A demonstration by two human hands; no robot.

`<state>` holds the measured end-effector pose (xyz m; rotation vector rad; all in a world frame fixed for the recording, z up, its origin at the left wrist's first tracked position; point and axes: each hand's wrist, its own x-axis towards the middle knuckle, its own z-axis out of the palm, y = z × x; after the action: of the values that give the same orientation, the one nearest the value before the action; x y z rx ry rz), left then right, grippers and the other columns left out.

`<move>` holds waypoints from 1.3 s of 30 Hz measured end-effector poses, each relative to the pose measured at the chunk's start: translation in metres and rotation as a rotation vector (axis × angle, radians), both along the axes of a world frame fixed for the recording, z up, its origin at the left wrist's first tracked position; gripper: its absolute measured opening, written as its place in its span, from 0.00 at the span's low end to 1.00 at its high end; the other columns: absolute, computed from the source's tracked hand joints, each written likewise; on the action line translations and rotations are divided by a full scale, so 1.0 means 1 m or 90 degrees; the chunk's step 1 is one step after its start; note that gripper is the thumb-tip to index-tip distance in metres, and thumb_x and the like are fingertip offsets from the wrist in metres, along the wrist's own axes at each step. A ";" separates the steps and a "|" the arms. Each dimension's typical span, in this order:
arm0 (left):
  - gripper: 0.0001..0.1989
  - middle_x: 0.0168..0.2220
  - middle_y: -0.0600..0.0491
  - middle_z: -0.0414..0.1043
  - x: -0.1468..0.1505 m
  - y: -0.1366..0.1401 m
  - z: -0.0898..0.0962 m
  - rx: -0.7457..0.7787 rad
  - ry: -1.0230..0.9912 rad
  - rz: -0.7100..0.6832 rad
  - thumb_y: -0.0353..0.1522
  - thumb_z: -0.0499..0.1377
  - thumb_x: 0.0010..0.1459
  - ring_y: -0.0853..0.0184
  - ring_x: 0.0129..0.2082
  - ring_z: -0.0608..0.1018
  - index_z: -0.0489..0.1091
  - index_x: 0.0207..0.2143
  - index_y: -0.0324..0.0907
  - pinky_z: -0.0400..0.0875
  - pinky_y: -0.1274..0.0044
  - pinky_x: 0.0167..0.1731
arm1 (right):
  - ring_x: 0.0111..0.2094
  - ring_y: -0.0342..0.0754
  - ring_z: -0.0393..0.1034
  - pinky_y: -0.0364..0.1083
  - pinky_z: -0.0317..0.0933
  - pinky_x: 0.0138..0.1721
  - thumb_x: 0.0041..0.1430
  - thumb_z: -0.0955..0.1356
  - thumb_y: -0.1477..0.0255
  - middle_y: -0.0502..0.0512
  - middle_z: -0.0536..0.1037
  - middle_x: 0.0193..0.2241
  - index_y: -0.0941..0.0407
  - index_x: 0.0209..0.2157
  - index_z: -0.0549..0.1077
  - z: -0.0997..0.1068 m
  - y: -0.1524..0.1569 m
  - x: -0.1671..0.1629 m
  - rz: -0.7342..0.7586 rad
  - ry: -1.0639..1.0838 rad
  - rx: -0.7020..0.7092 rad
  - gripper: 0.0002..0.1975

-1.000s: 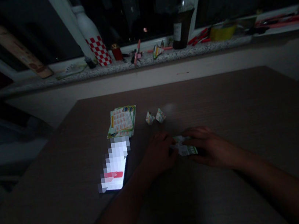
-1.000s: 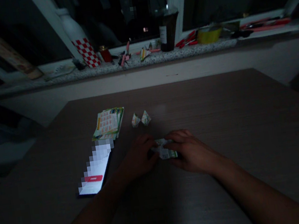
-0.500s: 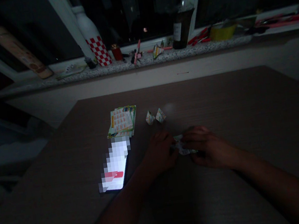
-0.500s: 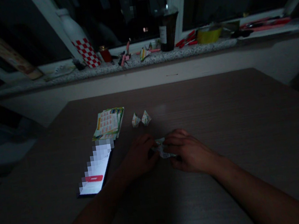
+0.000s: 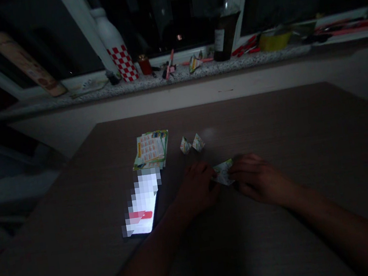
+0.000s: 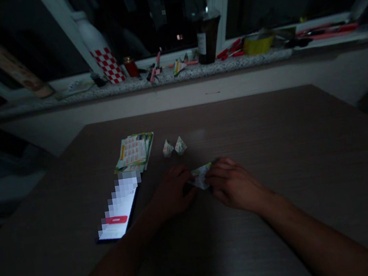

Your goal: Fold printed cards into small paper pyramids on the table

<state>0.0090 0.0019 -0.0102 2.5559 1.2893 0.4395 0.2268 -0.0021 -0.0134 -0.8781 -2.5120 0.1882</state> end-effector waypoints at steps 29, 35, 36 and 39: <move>0.10 0.28 0.51 0.70 0.006 -0.009 0.015 0.252 -0.068 -0.116 0.31 0.53 0.59 0.66 0.31 0.68 0.70 0.27 0.39 0.62 0.71 0.37 | 0.30 0.47 0.72 0.48 0.65 0.36 0.52 0.69 0.78 0.54 0.78 0.29 0.56 0.36 0.73 0.010 -0.012 -0.006 -0.026 0.184 0.176 0.07; 0.07 0.28 0.51 0.70 0.009 -0.011 0.017 0.262 -0.112 -0.114 0.29 0.54 0.58 0.66 0.31 0.68 0.70 0.29 0.39 0.63 0.71 0.37 | 0.28 0.45 0.72 0.48 0.64 0.35 0.53 0.69 0.78 0.53 0.78 0.29 0.56 0.33 0.71 0.011 -0.014 -0.006 -0.005 0.158 0.199 0.05; 0.07 0.28 0.51 0.70 0.010 -0.011 0.018 0.265 -0.121 -0.116 0.29 0.54 0.57 0.67 0.31 0.68 0.70 0.29 0.39 0.63 0.71 0.37 | 0.28 0.44 0.72 0.48 0.64 0.35 0.53 0.69 0.78 0.53 0.78 0.29 0.56 0.33 0.71 0.012 -0.015 -0.006 -0.005 0.152 0.201 0.05; 0.07 0.29 0.51 0.71 0.011 -0.012 0.018 0.278 -0.140 -0.134 0.29 0.54 0.57 0.67 0.30 0.68 0.70 0.29 0.39 0.63 0.70 0.36 | 0.26 0.44 0.70 0.48 0.63 0.34 0.54 0.69 0.78 0.51 0.77 0.27 0.56 0.33 0.70 0.015 -0.017 -0.008 0.000 0.130 0.198 0.05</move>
<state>0.0202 -0.0105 0.0077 2.8431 0.9136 1.0199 0.2193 -0.0187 0.0012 -0.6949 -2.2708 -0.1076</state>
